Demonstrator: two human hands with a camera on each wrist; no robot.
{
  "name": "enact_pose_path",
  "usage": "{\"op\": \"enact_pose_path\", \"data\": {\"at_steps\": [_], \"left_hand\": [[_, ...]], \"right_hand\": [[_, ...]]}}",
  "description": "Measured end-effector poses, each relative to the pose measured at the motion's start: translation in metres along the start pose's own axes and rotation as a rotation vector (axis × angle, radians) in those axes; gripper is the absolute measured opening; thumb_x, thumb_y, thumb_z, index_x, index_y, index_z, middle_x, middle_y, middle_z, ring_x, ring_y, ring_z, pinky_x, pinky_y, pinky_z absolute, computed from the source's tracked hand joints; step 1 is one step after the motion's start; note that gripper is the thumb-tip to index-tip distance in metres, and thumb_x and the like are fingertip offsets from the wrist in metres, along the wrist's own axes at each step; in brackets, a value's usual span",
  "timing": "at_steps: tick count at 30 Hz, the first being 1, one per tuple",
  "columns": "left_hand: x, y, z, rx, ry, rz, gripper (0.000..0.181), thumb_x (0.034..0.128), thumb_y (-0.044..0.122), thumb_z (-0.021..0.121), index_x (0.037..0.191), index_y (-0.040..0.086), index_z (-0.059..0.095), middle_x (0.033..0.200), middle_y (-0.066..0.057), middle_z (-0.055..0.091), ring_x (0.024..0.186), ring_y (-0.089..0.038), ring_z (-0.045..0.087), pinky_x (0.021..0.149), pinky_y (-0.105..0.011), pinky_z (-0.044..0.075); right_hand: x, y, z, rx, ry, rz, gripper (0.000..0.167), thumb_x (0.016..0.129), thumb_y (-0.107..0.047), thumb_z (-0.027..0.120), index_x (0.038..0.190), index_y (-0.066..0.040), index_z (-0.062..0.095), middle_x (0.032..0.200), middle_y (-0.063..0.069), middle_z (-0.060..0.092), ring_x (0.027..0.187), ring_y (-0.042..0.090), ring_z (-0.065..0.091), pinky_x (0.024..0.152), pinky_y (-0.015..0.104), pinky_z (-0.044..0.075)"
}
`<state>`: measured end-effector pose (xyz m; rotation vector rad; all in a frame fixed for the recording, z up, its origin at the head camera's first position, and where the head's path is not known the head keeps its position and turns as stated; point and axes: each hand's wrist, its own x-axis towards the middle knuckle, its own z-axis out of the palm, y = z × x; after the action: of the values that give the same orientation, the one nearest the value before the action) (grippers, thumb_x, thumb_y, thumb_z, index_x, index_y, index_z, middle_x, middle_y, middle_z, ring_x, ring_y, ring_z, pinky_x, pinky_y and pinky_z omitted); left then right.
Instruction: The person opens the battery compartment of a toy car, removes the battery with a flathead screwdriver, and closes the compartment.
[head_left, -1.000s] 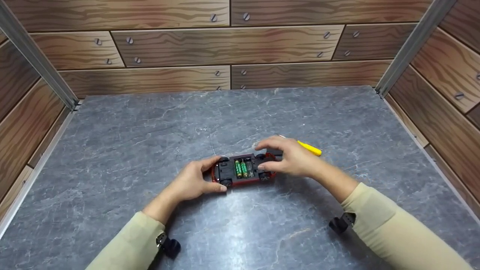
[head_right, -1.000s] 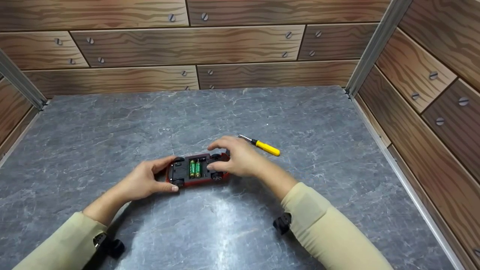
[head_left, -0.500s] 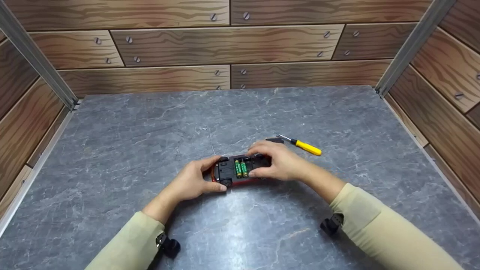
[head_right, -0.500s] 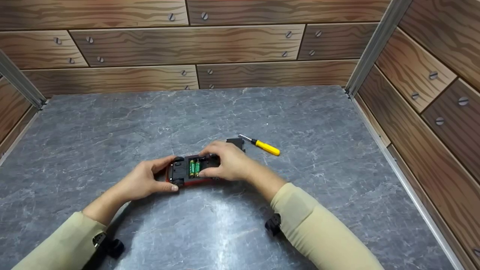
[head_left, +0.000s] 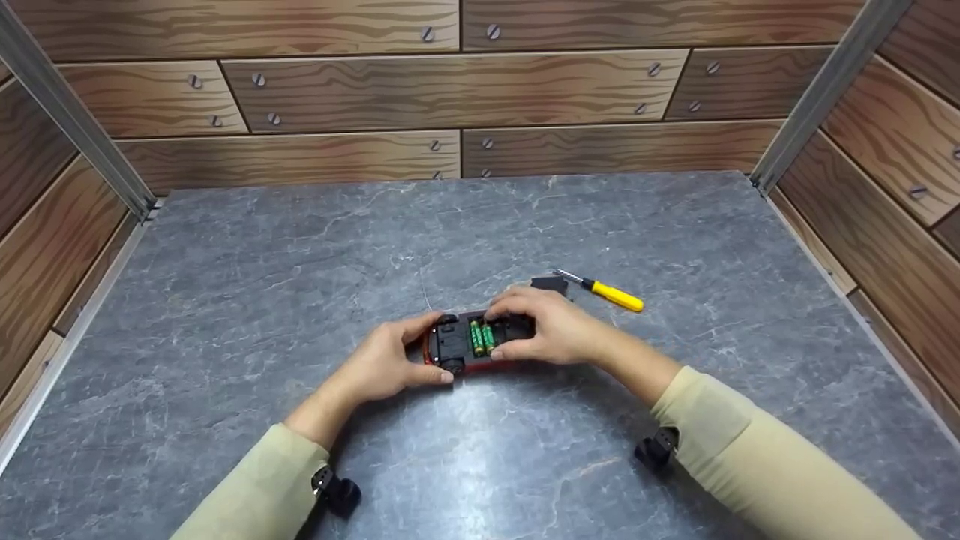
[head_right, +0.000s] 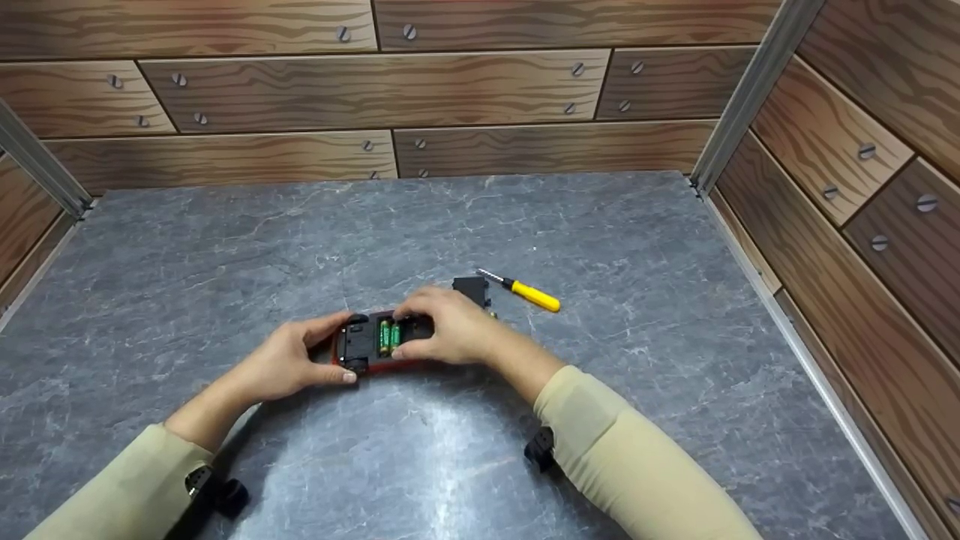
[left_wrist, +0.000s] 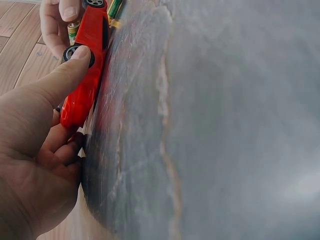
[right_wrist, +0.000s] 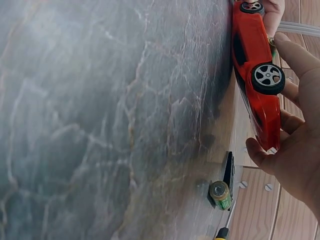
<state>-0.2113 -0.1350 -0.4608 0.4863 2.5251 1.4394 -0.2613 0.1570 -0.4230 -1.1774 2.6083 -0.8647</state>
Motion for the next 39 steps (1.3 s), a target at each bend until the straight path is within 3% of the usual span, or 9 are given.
{"op": "enact_pose_path", "data": {"at_steps": [6,14,21,39], "left_hand": [[0.0002,-0.0003,0.0001,0.001,0.005,-0.005,0.098,0.075,0.026,0.098,0.157,0.004,0.049,0.155,-0.014,0.055,0.14,-0.029,0.055,0.125,-0.048,0.033],[0.0004,-0.0008,0.0007,-0.002,0.0,-0.021,0.101,0.0746,0.028,0.098,0.159,0.006,0.047,0.155,-0.014,0.056,0.131,-0.028,0.06,0.122,-0.051,0.037],[0.0005,-0.0006,0.0001,0.003,0.003,-0.016,0.1,0.0749,0.029,0.098,0.158,0.005,0.048,0.155,-0.014,0.056,0.134,-0.028,0.059,0.122,-0.05,0.036],[0.0004,0.0006,0.0,-0.003,0.005,0.012,0.096,0.0765,0.025,0.097,0.156,0.002,0.05,0.154,-0.015,0.056,0.136,-0.026,0.058,0.122,-0.046,0.037]], "right_hand": [[0.001,-0.0021,0.0011,-0.008,-0.013,0.002,0.052,0.088,-0.041,0.085,0.131,-0.013,0.073,0.142,0.01,0.064,0.13,0.033,0.06,0.112,0.055,0.047],[0.0012,-0.0022,0.0027,-0.018,-0.033,0.013,0.054,0.089,-0.041,0.085,0.133,-0.013,0.072,0.144,0.011,0.064,0.131,0.034,0.059,0.112,0.056,0.047],[0.0025,-0.0018,0.0028,-0.014,-0.034,0.019,0.052,0.089,-0.04,0.085,0.132,-0.014,0.073,0.145,0.01,0.063,0.132,0.034,0.059,0.112,0.056,0.046],[0.0054,0.0011,0.0022,0.13,-0.024,0.021,0.043,0.086,-0.032,0.089,0.123,-0.014,0.076,0.137,0.005,0.069,0.127,0.026,0.061,0.111,0.048,0.048]]}}
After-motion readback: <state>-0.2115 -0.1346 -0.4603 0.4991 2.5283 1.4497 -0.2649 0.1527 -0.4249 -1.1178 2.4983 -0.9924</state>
